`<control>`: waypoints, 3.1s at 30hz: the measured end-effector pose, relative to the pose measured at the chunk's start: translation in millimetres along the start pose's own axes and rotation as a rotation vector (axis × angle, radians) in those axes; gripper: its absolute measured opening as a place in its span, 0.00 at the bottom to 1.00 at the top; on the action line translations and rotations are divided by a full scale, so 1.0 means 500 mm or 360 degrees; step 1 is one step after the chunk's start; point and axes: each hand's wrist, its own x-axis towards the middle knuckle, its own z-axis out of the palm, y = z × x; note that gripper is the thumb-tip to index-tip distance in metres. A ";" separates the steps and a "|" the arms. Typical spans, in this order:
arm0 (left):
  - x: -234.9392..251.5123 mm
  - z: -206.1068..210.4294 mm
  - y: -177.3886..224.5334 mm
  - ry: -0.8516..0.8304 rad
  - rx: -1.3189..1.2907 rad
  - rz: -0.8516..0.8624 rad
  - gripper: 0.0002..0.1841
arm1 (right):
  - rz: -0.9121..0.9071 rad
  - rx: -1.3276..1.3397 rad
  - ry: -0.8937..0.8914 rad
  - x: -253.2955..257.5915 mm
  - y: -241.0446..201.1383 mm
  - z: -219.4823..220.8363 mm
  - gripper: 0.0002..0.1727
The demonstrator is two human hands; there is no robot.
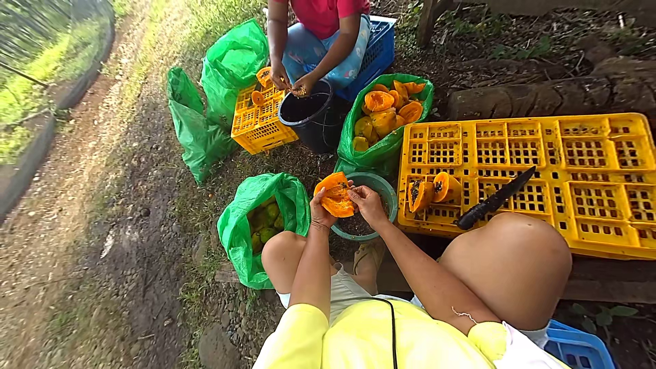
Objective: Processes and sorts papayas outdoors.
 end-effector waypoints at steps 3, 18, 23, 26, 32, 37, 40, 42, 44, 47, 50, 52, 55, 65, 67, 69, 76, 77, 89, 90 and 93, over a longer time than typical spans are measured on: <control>-0.002 0.000 -0.001 -0.0019 -0.0020 -0.0015 0.18 | 0.0087 0.0073 0.0029 0.004 -0.001 -0.001 0.13; 0.001 0.017 -0.025 0.0104 0.0307 -0.0407 0.19 | -0.0178 -0.0722 0.0249 0.009 0.015 -0.004 0.28; 0.003 0.013 -0.027 0.0036 0.0351 -0.0374 0.24 | -0.0240 -0.0902 0.0297 0.002 0.009 -0.006 0.15; 0.007 0.010 -0.029 0.0090 0.0331 -0.0378 0.25 | -0.0189 -0.0843 0.0333 0.003 0.009 -0.014 0.14; 0.012 0.008 -0.032 0.0202 0.0368 -0.0465 0.26 | -0.0062 -0.0742 0.0394 0.010 0.017 -0.022 0.13; 0.013 0.009 -0.030 0.0272 0.0381 -0.0511 0.28 | -0.0234 -0.0853 0.0408 0.001 0.014 -0.016 0.10; 0.012 0.011 -0.029 0.0262 0.0459 -0.0561 0.30 | -0.0416 -0.0952 0.0346 0.002 0.024 -0.014 0.08; 0.012 0.010 -0.030 0.0238 0.0508 -0.0587 0.30 | -0.0484 -0.1038 0.0284 0.003 0.030 -0.015 0.08; 0.012 0.010 -0.030 0.0208 0.0533 -0.0615 0.29 | -0.0534 -0.1106 0.0232 0.005 0.035 -0.014 0.08; 0.011 0.011 -0.030 0.0138 0.0591 -0.0681 0.28 | -0.0635 -0.1138 0.0178 0.007 0.043 -0.011 0.09; 0.008 0.014 -0.033 0.0092 0.0665 -0.0722 0.28 | -0.0670 -0.1178 0.0134 0.010 0.045 -0.006 0.11; 0.008 0.013 -0.035 0.0068 0.0695 -0.0736 0.28 | -0.0631 -0.1219 0.0155 0.014 0.046 -0.005 0.13; 0.009 0.012 -0.036 0.0083 0.0699 -0.0734 0.29 | -0.0539 -0.1226 0.0242 0.015 0.047 -0.010 0.12; 0.022 0.008 -0.024 0.0424 0.0609 -0.0738 0.33 | -0.0050 -0.1152 0.0249 0.011 0.029 -0.037 0.12; 0.019 0.013 -0.024 0.0424 0.0637 -0.0737 0.32 | -0.0225 -0.1093 0.0213 0.012 0.034 -0.030 0.10; 0.017 0.015 -0.026 0.0406 0.0685 -0.0721 0.32 | -0.0223 -0.1132 0.0153 0.016 0.037 -0.023 0.17; 0.011 0.020 -0.036 0.0236 0.0699 -0.0663 0.27 | -0.0010 -0.1308 0.0229 0.016 0.034 -0.014 0.16; 0.012 0.020 -0.037 0.0245 0.0697 -0.0659 0.27 | 0.0029 -0.1305 0.0232 0.015 0.031 -0.015 0.15; 0.014 0.014 -0.031 0.0231 0.0717 -0.0582 0.25 | 0.0107 -0.0669 0.0285 0.019 0.028 -0.036 0.17; 0.013 0.014 -0.033 0.0211 0.0730 -0.0576 0.24 | 0.0029 -0.0713 0.0263 0.021 0.033 -0.034 0.18; 0.012 0.016 -0.032 0.0203 0.0726 -0.0563 0.24 | -0.0161 -0.0808 0.0245 0.024 0.053 -0.031 0.12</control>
